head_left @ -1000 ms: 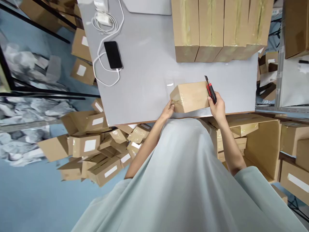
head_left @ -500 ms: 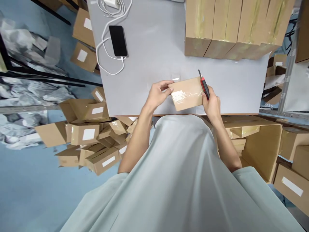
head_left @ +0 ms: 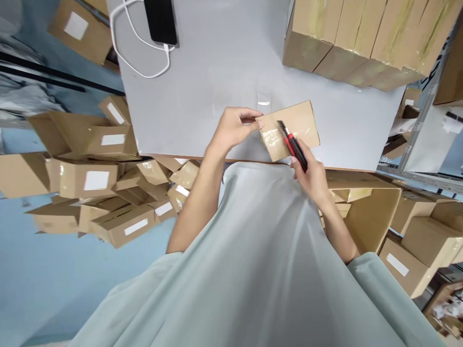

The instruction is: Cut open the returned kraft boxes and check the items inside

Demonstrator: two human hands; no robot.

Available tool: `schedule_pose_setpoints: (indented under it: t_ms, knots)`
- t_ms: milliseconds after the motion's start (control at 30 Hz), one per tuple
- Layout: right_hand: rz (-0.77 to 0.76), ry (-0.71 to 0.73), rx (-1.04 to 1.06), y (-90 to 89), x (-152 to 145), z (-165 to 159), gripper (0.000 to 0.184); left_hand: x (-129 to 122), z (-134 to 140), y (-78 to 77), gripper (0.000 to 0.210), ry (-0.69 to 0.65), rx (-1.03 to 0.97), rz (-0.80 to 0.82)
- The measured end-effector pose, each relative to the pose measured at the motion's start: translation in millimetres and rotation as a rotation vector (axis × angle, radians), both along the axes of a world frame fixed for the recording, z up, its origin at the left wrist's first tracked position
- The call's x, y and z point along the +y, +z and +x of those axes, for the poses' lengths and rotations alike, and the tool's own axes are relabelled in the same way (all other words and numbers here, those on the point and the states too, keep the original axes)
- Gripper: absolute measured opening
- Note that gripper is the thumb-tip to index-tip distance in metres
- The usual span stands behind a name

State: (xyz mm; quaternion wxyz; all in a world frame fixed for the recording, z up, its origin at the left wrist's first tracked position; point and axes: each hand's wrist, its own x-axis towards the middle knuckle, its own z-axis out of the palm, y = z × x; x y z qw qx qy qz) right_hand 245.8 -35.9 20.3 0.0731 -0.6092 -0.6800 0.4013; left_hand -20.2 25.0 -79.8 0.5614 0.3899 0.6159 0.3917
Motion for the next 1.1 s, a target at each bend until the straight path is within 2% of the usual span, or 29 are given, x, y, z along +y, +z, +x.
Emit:
schedule_pose_setpoints:
  t_ms: [67,167,333,500,700,800,900,1100]
  knots:
    - [-0.069,0.029,0.01,-0.4,-7,-12,0.062,4,-2,0.1,0.029,-0.024,-0.016,-0.01]
    - [-0.085,0.06,0.009,-2.8,-7,-24,0.06,7,-4,-2.7,0.031,-0.03,-0.032,-0.022]
    - [-0.088,0.101,-0.057,3.6,-4,-33,0.061,10,-3,-8.9,0.029,0.045,-0.031,-0.079]
    - [-0.103,0.142,-0.238,14.8,-8,-51,0.065,10,-2,-12.6,0.028,0.07,-0.091,-0.083]
    - [-0.14,0.282,-0.505,25.8,-9,-75,0.072,3,2,-14.0,0.024,0.086,-0.077,-0.044]
    - [-0.136,0.334,-0.565,31.7,-11,-77,0.072,-2,6,-9.6,0.02,0.11,-0.067,-0.047]
    - [-0.201,0.376,-0.636,37.7,-15,-77,0.071,-6,12,-4.2,0.019,0.141,-0.046,-0.041]
    - [-0.241,0.403,-0.703,48.1,-32,-69,0.075,-15,19,-1.2,0.021,0.157,-0.009,-0.052]
